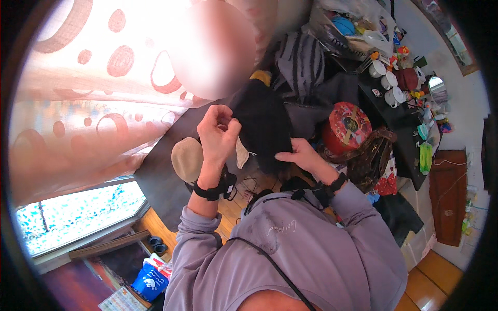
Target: The person is wiping down a small wooden table with a cloth and then organizing items on and around it, including a hat and a backpack.
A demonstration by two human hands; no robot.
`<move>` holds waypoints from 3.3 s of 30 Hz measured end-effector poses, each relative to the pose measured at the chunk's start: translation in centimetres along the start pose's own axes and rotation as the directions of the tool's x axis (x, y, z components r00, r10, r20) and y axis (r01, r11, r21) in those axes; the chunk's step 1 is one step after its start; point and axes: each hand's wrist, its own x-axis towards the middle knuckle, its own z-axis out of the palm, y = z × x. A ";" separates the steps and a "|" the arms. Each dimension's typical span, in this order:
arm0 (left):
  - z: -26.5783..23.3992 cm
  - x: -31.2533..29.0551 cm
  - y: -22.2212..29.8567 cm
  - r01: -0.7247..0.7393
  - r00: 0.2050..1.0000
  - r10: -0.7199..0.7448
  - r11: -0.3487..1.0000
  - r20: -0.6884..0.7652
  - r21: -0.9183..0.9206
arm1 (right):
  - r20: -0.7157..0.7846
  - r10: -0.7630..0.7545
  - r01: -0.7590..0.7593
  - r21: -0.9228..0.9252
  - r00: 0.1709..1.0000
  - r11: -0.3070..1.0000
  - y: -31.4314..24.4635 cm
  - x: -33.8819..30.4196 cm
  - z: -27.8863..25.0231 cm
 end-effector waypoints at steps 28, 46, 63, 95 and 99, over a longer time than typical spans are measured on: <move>-1.4 -5.7 -4.8 0.519 0.848 -0.530 0.816 0.031 -0.255 | -0.282 -0.427 0.496 0.253 0.859 0.830 -11.1 18.1 -25.8; -9.1 -12.6 -8.4 0.460 0.796 -0.535 0.839 -0.283 -0.291 | -0.747 -0.197 0.123 -0.154 0.635 0.980 -5.4 19.2 -28.9; -16.8 -13.0 -14.4 0.451 0.885 -0.186 0.569 -0.426 0.688 | 0.300 -0.079 0.250 -0.588 0.950 0.769 5.0 14.9 9.7; 9.0 9.2 9.7 -0.107 0.963 0.055 0.976 0.264 0.188 | -0.240 -0.742 0.255 -0.836 0.626 0.486 -13.2 0.7 -4.0; 13.9 14.4 12.4 -0.126 0.949 0.066 0.976 0.308 0.178 | -0.304 -0.779 0.251 -0.829 0.549 0.500 -15.8 2.0 -9.4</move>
